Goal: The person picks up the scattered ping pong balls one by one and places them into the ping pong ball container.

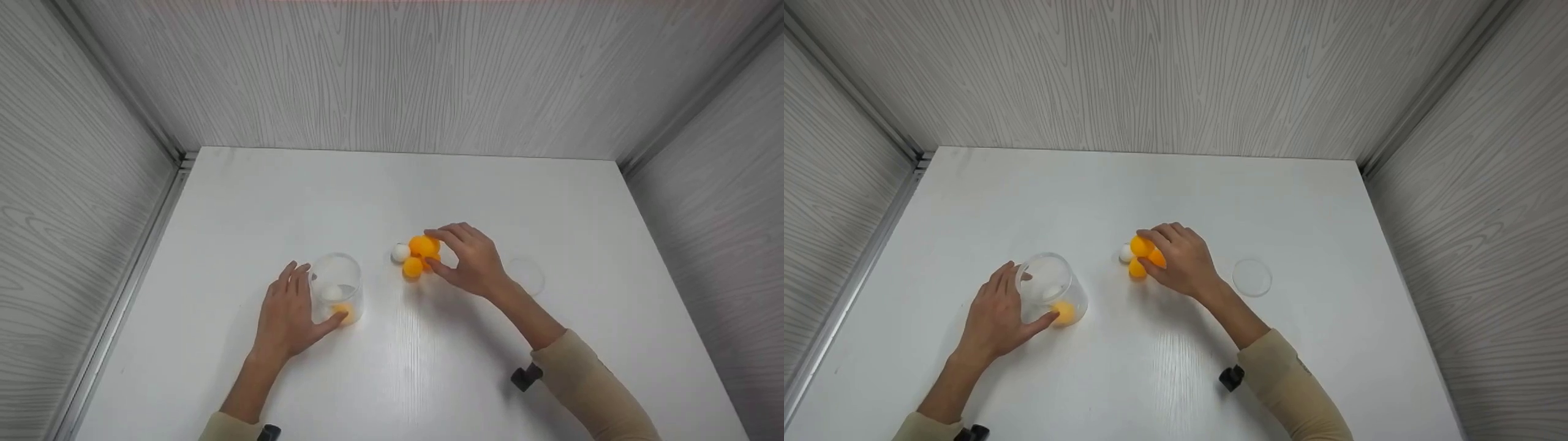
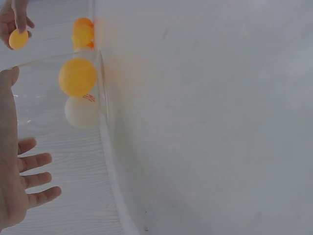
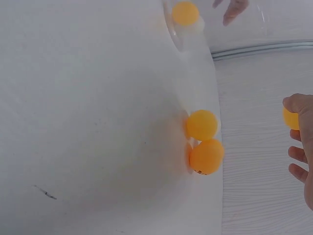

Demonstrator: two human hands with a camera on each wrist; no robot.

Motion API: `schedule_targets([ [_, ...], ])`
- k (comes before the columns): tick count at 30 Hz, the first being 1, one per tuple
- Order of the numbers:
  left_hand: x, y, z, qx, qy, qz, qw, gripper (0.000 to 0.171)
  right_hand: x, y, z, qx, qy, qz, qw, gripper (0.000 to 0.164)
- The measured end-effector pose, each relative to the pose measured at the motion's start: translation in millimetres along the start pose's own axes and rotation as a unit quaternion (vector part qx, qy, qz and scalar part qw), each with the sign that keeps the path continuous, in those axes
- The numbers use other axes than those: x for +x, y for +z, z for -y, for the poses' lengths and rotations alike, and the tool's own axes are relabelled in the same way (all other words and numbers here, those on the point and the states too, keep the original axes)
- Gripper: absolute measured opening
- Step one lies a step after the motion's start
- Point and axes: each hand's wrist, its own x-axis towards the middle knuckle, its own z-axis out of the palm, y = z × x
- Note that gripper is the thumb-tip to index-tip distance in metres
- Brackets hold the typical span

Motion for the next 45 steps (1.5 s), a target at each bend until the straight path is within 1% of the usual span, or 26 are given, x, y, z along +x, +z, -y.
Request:
schedule_targets([
  [10,0.4,-0.4,0.2,-0.011,0.001,-0.004,0.9999,0.1,11.9,-0.6,12.7,0.021,-0.031,-0.031,0.999,0.043],
  [19,0.6,-1.0,-0.6,-0.003,-0.005,0.006,1.0,0.101,27.0,-2.2,28.0,0.019,-0.061,-0.013,0.998,0.041],
  [26,0.3,-0.2,-1.5,-0.007,-0.01,0.008,0.9999,0.098,38.2,-2.0,41.9,0.014,-0.077,-0.005,0.997,0.042],
  [32,0.3,1.5,-1.1,-0.007,-0.009,0.004,0.9999,0.099,44.1,1.0,50.8,0.018,-0.089,-0.011,0.996,0.041],
  [38,-0.5,0.0,-0.9,-0.008,-0.008,0.006,0.9999,0.098,49.1,4.4,58.3,0.024,-0.102,-0.023,0.994,0.041],
  [45,-0.2,-0.9,-0.7,-0.012,-0.01,0.008,0.9999,0.099,53.7,8.5,66.6,0.03,-0.11,-0.019,0.993,0.041],
])
